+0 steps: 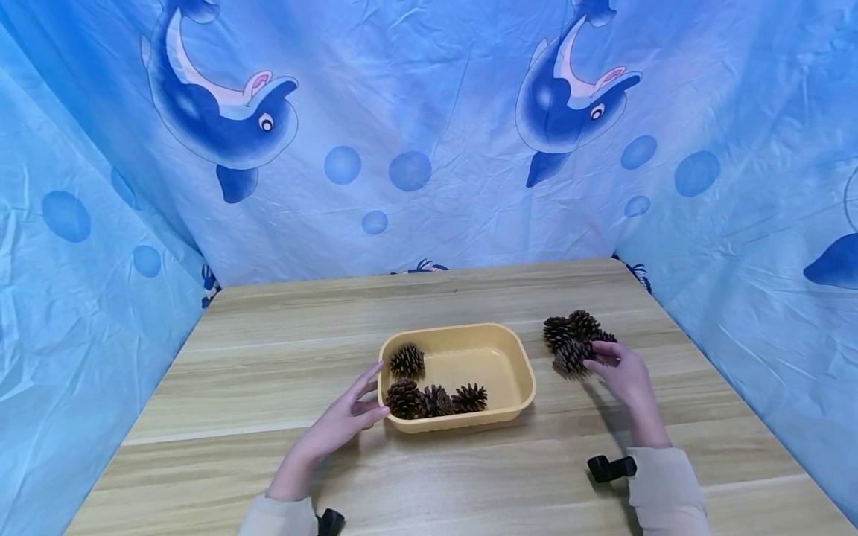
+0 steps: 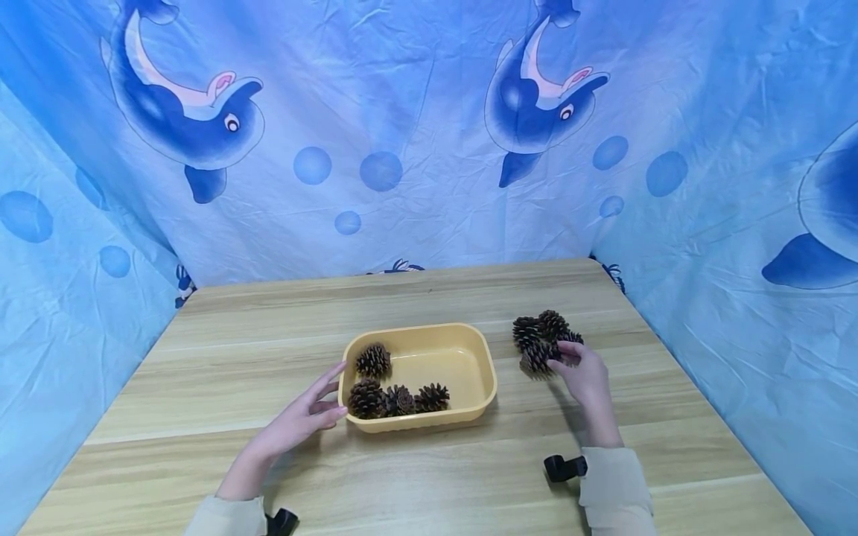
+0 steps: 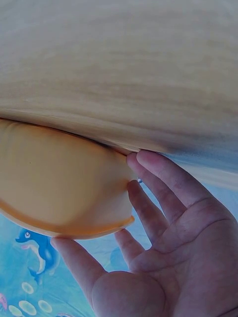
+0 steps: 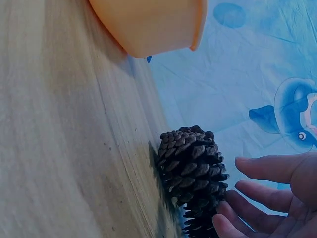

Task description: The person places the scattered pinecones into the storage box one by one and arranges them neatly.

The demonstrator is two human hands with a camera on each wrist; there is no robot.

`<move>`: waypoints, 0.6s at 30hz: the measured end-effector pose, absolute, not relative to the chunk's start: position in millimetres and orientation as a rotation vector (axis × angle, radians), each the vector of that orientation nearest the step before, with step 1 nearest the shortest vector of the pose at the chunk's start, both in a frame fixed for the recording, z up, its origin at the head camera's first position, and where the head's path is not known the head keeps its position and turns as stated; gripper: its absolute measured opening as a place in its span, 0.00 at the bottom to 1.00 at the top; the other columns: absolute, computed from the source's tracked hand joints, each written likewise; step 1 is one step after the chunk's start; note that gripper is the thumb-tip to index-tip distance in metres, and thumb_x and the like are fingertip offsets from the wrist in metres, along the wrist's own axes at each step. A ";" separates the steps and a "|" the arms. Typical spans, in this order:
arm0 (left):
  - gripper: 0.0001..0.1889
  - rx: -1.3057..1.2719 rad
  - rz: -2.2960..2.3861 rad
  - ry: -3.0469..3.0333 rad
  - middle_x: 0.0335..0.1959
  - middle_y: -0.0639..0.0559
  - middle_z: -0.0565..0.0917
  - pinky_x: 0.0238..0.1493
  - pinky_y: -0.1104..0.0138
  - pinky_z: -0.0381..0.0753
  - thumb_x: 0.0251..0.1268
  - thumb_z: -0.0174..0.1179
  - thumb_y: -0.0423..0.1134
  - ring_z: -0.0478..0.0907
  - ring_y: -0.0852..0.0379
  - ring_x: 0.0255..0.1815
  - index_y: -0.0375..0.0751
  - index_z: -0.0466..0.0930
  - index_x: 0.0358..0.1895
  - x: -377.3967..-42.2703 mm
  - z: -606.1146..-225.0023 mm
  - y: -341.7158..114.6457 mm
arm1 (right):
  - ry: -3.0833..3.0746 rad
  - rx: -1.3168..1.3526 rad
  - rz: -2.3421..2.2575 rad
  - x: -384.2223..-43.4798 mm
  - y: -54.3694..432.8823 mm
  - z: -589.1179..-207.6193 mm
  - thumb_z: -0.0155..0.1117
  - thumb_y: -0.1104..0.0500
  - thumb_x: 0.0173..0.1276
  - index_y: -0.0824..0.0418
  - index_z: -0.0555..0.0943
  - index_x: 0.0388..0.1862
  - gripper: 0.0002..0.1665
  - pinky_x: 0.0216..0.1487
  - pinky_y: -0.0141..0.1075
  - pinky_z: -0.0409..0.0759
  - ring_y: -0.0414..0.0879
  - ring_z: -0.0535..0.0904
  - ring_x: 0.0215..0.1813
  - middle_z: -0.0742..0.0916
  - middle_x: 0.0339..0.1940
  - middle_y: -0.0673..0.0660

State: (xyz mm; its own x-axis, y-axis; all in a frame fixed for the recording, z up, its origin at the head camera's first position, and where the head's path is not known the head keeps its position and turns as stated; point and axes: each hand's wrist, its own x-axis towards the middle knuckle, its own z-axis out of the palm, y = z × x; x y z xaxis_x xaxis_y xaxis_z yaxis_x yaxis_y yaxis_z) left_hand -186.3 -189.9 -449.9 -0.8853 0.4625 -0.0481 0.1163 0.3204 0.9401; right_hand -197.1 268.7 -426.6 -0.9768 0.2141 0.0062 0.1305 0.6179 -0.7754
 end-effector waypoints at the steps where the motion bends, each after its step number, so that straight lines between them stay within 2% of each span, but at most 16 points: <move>1: 0.42 0.520 1.587 2.281 0.71 0.23 0.57 0.57 0.48 0.81 0.67 0.59 0.41 0.69 0.28 0.64 0.48 0.44 0.78 -186.2 -449.8 -189.8 | -2.738 -0.293 1.293 -197.1 268.7 -426.4 0.61 0.60 0.69 0.74 0.69 0.65 0.30 0.60 0.53 0.77 0.68 0.73 0.63 0.76 0.62 0.76; 5: 0.42 0.520 1.590 2.274 0.72 0.23 0.57 0.57 0.48 0.81 0.67 0.59 0.41 0.69 0.27 0.64 0.48 0.43 0.78 -186.2 -449.5 -189.4 | -2.749 -0.303 1.284 -197.2 269.6 -426.8 0.62 0.60 0.69 0.75 0.69 0.65 0.30 0.54 0.47 0.81 0.69 0.73 0.63 0.76 0.62 0.77; 9: 0.42 0.523 1.587 2.275 0.72 0.23 0.56 0.57 0.48 0.81 0.68 0.59 0.41 0.69 0.27 0.64 0.48 0.43 0.79 -186.5 -449.6 -189.3 | -2.755 -0.316 1.291 -197.2 270.5 -428.3 0.61 0.61 0.69 0.75 0.68 0.65 0.30 0.45 0.32 0.82 0.68 0.73 0.63 0.76 0.61 0.77; 11: 0.42 0.524 1.589 2.274 0.71 0.23 0.57 0.57 0.48 0.81 0.68 0.59 0.41 0.69 0.27 0.65 0.48 0.43 0.79 -186.6 -449.7 -189.4 | -2.757 -0.318 1.292 -197.1 271.0 -428.9 0.61 0.61 0.69 0.74 0.68 0.65 0.30 0.42 0.28 0.80 0.68 0.73 0.62 0.76 0.61 0.77; 14: 0.42 0.526 1.594 2.270 0.71 0.24 0.57 0.57 0.48 0.81 0.68 0.59 0.41 0.69 0.26 0.65 0.48 0.43 0.79 -186.8 -450.1 -189.6 | -2.761 -0.313 1.299 -197.2 271.5 -429.0 0.61 0.61 0.69 0.75 0.68 0.65 0.31 0.43 0.30 0.82 0.68 0.73 0.62 0.76 0.61 0.76; 18: 0.42 0.524 1.598 2.263 0.71 0.24 0.57 0.57 0.48 0.81 0.68 0.59 0.40 0.68 0.26 0.65 0.48 0.43 0.79 -186.9 -450.6 -190.1 | -2.789 -0.304 1.282 -197.4 271.9 -428.7 0.62 0.60 0.69 0.76 0.68 0.64 0.30 0.47 0.41 0.84 0.68 0.74 0.61 0.77 0.61 0.76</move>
